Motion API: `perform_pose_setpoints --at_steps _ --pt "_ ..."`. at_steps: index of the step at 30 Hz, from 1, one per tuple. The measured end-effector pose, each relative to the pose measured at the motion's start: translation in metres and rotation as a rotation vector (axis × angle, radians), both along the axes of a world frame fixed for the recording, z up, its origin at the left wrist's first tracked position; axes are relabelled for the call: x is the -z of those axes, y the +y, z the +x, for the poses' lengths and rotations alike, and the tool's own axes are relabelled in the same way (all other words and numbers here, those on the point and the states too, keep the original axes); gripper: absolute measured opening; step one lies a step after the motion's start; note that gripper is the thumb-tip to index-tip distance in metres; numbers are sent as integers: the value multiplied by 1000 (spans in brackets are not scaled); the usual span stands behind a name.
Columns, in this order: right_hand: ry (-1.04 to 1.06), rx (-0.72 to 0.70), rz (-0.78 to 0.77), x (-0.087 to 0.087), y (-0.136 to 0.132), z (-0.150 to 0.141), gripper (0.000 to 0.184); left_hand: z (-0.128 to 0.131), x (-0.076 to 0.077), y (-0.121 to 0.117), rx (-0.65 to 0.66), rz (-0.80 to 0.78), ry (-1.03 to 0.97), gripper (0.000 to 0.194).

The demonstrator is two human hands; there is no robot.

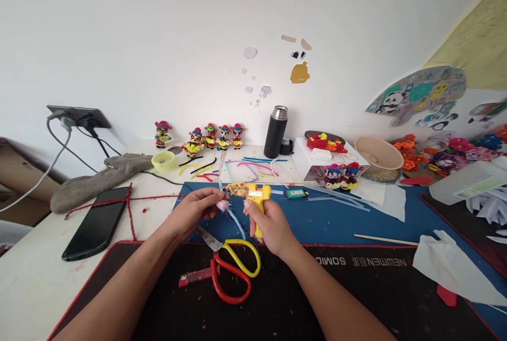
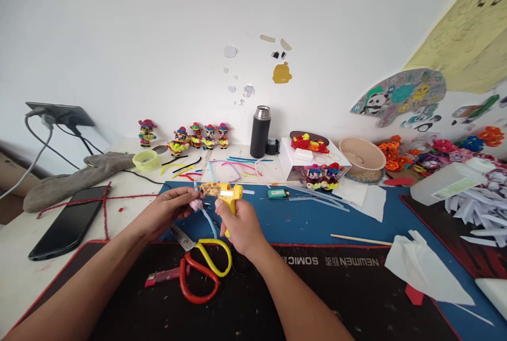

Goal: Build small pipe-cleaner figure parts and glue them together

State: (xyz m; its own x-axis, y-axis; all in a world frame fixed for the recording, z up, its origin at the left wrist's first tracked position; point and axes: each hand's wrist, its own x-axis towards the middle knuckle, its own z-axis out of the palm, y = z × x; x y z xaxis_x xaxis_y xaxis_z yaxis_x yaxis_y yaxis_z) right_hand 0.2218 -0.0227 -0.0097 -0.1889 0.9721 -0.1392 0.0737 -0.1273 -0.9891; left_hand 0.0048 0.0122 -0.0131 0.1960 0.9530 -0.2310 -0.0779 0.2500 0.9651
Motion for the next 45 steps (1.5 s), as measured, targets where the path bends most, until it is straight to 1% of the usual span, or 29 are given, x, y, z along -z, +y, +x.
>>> perform_pose_setpoints --at_steps 16,22,28,35,45 --pt "4 14 30 -4 0 0 53 5 -8 -3 20 11 63 37" --pt "13 35 40 -3 1 -1 55 4 -7 -3 37 10 66 36" --pt "75 87 -4 -5 2 -1 55 2 -6 -2 16 -8 19 37" --pt "49 3 -4 -7 0 0 56 0 -6 -1 -32 -11 -4 41" --pt "14 -1 -22 -4 -1 0 51 1 -4 -1 -26 -1 -5 38"
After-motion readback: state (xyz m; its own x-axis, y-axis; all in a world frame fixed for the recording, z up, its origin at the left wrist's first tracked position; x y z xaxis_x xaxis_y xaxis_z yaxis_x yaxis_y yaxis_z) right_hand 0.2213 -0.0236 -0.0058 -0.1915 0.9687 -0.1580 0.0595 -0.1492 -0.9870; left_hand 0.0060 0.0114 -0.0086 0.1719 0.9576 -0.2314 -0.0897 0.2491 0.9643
